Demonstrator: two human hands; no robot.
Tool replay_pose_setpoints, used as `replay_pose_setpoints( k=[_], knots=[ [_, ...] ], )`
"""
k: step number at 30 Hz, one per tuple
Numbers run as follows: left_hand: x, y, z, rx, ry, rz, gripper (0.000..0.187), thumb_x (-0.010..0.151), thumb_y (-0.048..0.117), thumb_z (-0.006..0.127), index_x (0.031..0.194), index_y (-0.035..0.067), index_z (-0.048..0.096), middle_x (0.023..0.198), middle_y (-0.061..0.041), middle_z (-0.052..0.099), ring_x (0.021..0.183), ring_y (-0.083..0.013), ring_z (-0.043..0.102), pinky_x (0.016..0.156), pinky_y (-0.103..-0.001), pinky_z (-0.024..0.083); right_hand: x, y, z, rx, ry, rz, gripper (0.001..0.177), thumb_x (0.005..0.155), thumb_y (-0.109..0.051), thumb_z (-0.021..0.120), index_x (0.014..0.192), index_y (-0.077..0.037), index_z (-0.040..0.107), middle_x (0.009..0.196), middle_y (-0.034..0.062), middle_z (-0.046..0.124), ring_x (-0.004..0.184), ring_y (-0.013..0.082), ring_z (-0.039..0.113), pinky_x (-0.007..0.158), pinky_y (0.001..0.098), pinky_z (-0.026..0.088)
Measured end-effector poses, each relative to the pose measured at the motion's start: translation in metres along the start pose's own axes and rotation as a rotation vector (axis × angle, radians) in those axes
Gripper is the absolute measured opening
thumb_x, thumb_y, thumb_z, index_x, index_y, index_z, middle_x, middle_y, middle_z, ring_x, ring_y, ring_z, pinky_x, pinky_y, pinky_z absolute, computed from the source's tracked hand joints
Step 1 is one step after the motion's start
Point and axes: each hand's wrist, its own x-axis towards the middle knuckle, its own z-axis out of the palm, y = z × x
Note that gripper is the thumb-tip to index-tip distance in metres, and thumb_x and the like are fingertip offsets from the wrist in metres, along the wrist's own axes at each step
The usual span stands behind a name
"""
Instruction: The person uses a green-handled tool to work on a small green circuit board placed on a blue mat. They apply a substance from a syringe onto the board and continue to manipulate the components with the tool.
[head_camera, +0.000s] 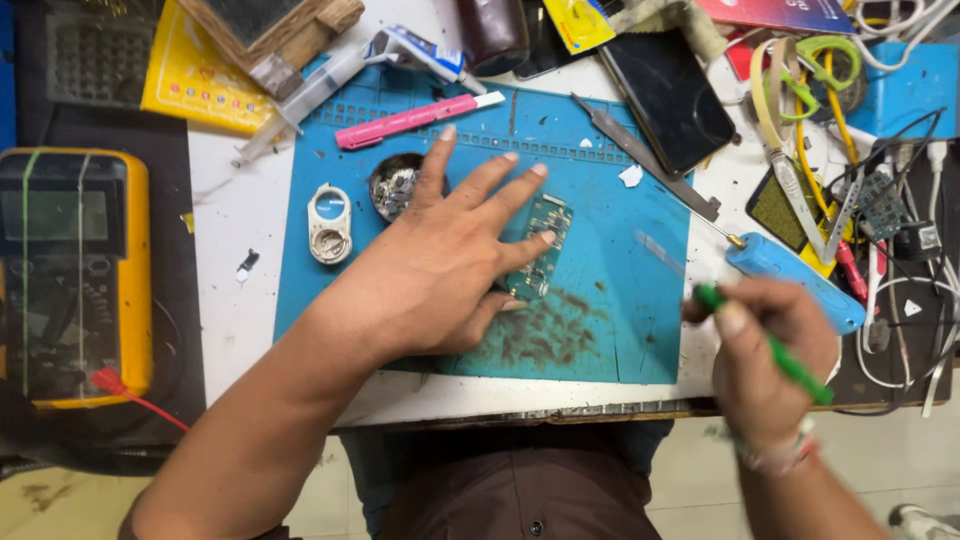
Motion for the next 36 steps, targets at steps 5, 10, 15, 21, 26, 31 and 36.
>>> replay_pose_setpoints(
  k=[5, 10, 15, 21, 26, 31, 36],
  knots=[
    [-0.002, 0.006, 0.007, -0.061, -0.005, 0.074, 0.063, 0.072, 0.035, 0.073, 0.133, 0.021, 0.065, 0.158, -0.019, 0.037, 0.145, -0.0364, 0.027, 0.116, -0.068, 0.002, -0.061, 0.004, 0.02, -0.093, -0.042, -0.094, 0.023, 0.096, -0.008, 0.074, 0.114, 0.0, 0.064, 0.101, 0.0153, 0.073, 0.081, 0.0176, 0.072, 0.072, 0.0256, 0.059],
    [-0.001, 0.009, 0.009, -0.112, -0.016, 0.102, 0.06, 0.074, 0.032, 0.075, 0.132, 0.021, 0.066, 0.155, -0.02, 0.037, 0.146, -0.037, 0.029, 0.117, -0.069, 0.003, -0.059, 0.003, 0.036, -0.375, -0.149, -0.379, 0.022, 0.086, -0.002, 0.073, 0.106, -0.004, 0.063, 0.083, 0.0094, 0.071, 0.075, 0.0218, 0.074, 0.068, 0.0307, 0.06],
    [-0.004, 0.008, 0.012, -0.136, 0.019, 0.099, 0.06, 0.073, 0.03, 0.076, 0.132, 0.022, 0.067, 0.155, -0.021, 0.038, 0.145, -0.0379, 0.031, 0.117, -0.07, 0.005, -0.05, -0.003, 0.039, -0.478, -0.245, -0.456, 0.025, 0.08, -0.002, 0.075, 0.101, -0.005, 0.063, 0.079, 0.009, 0.07, 0.071, 0.0235, 0.072, 0.064, 0.0314, 0.056],
    [-0.003, 0.006, 0.013, -0.167, 0.015, 0.098, 0.06, 0.072, 0.029, 0.077, 0.131, 0.024, 0.068, 0.154, -0.021, 0.039, 0.144, -0.038, 0.032, 0.116, -0.07, 0.006, -0.049, -0.003, 0.041, -0.49, -0.247, -0.459, 0.025, 0.08, -0.001, 0.076, 0.102, -0.005, 0.064, 0.081, 0.0099, 0.071, 0.069, 0.0218, 0.071, 0.061, 0.0297, 0.054],
    [-0.003, 0.006, 0.013, -0.18, 0.001, 0.088, 0.06, 0.072, 0.028, 0.076, 0.131, 0.024, 0.068, 0.155, -0.021, 0.038, 0.145, -0.0381, 0.031, 0.117, -0.069, 0.005, -0.047, -0.003, 0.041, -0.501, -0.235, -0.456, 0.024, 0.08, -0.002, 0.078, 0.1, -0.006, 0.064, 0.081, 0.0095, 0.071, 0.069, 0.0208, 0.071, 0.06, 0.0289, 0.053],
    [-0.002, 0.006, 0.013, -0.182, -0.002, 0.095, 0.06, 0.073, 0.027, 0.076, 0.133, 0.024, 0.067, 0.156, -0.021, 0.036, 0.146, -0.0393, 0.03, 0.118, -0.069, 0.004, -0.047, -0.002, 0.041, -0.508, -0.24, -0.468, 0.024, 0.08, -0.002, 0.079, 0.099, -0.004, 0.066, 0.081, 0.0089, 0.071, 0.069, 0.0205, 0.07, 0.06, 0.0291, 0.053],
    [0.0, 0.008, 0.01, -0.157, -0.062, 0.095, 0.062, 0.074, 0.028, 0.076, 0.134, 0.023, 0.065, 0.156, -0.021, 0.035, 0.146, -0.0389, 0.028, 0.115, -0.069, 0.003, -0.049, -0.003, 0.042, -0.518, -0.238, -0.496, 0.024, 0.08, -0.003, 0.08, 0.099, -0.005, 0.066, 0.082, 0.0088, 0.071, 0.069, 0.0212, 0.071, 0.059, 0.0293, 0.053]
  ],
)
